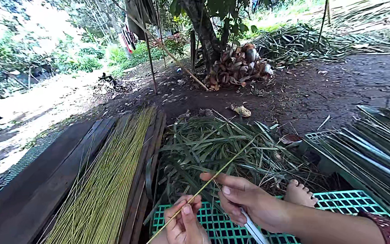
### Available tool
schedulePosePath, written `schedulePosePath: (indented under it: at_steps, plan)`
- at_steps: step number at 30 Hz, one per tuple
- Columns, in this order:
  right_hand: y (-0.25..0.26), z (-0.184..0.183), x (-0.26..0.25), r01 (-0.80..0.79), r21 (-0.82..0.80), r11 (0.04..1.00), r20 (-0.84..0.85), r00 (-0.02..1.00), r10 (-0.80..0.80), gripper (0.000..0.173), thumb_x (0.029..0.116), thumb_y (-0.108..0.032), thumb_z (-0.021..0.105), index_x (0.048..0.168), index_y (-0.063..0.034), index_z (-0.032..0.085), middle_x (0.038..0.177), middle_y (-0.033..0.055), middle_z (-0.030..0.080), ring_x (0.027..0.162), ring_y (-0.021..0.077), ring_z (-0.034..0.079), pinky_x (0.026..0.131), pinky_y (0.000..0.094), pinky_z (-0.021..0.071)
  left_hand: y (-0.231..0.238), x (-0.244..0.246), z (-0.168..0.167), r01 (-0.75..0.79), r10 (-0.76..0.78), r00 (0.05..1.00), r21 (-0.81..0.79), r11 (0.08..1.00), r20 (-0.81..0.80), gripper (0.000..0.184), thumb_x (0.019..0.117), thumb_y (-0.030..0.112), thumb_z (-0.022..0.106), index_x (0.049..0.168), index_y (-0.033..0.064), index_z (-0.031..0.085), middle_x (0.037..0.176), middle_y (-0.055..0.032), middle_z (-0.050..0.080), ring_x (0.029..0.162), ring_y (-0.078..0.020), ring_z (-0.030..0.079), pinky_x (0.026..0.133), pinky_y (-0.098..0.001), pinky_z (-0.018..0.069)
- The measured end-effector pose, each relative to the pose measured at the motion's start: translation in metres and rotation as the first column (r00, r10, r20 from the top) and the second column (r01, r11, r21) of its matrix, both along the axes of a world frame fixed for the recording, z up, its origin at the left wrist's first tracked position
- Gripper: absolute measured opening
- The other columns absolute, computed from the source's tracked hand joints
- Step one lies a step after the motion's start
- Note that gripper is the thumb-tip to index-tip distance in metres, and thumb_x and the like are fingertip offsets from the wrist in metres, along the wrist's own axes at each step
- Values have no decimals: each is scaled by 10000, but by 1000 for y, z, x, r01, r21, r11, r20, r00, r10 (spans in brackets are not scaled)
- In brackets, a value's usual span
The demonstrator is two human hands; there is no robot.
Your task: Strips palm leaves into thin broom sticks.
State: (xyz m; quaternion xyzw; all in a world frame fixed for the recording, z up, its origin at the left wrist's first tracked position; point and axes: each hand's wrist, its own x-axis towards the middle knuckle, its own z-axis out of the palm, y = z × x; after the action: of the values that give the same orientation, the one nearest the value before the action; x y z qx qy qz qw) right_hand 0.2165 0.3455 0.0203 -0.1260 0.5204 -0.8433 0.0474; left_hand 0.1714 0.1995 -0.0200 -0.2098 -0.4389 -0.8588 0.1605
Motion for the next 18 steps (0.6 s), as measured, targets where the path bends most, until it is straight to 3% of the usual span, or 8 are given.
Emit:
schedulePosePath:
  at_steps: [5, 8, 11, 14, 18]
  plan:
    - [5, -2, -2, 116, -1, 993, -26, 993, -116, 403, 1061, -175, 392, 1435, -106, 524, 673, -136, 508, 547, -24, 493, 528, 142, 443, -5, 9, -9, 177, -191, 975, 126, 976, 111, 144, 1058, 193, 551, 965, 180, 660, 964, -11, 774, 891, -88, 756, 799, -222, 617]
    - [9, -2, -2, 180, 10, 984, -36, 983, -180, 397, 1069, -172, 379, 1421, -92, 541, 670, -137, 506, 547, -22, 494, 535, 144, 449, -10, 7, -13, 193, -207, 974, 147, 970, 88, 137, 1038, 227, 590, 957, 165, 683, 965, -28, 774, 883, -110, 763, 793, -235, 624]
    - [12, -1, 0, 193, 59, 979, -43, 981, -190, 387, 1069, -180, 387, 1405, -95, 559, 663, -148, 499, 545, -35, 485, 526, 132, 436, -10, 5, -15, 153, -154, 988, 51, 987, 15, 90, 1024, 248, 619, 1004, 188, 683, 1033, 1, 758, 930, -94, 747, 816, -224, 614]
    - [12, -1, 3, 108, 130, 986, -61, 993, -101, 364, 1075, -196, 422, 1378, -95, 595, 665, -151, 496, 546, -51, 467, 516, 115, 405, -5, 4, -11, 114, -128, 988, -149, 982, -83, 131, 994, 258, 667, 1122, 276, 686, 1129, 102, 724, 1030, -32, 700, 887, -205, 584]
    - [9, 5, 9, 8, 231, 973, -9, 1000, -6, 345, 1069, -189, 423, 1346, -111, 613, 665, -154, 494, 541, -66, 459, 502, 103, 392, 7, 1, -4, 16, -67, 970, -213, 977, -232, 105, 947, 153, 728, 1036, 206, 705, 1034, 107, 718, 970, 9, 685, 845, -160, 572]
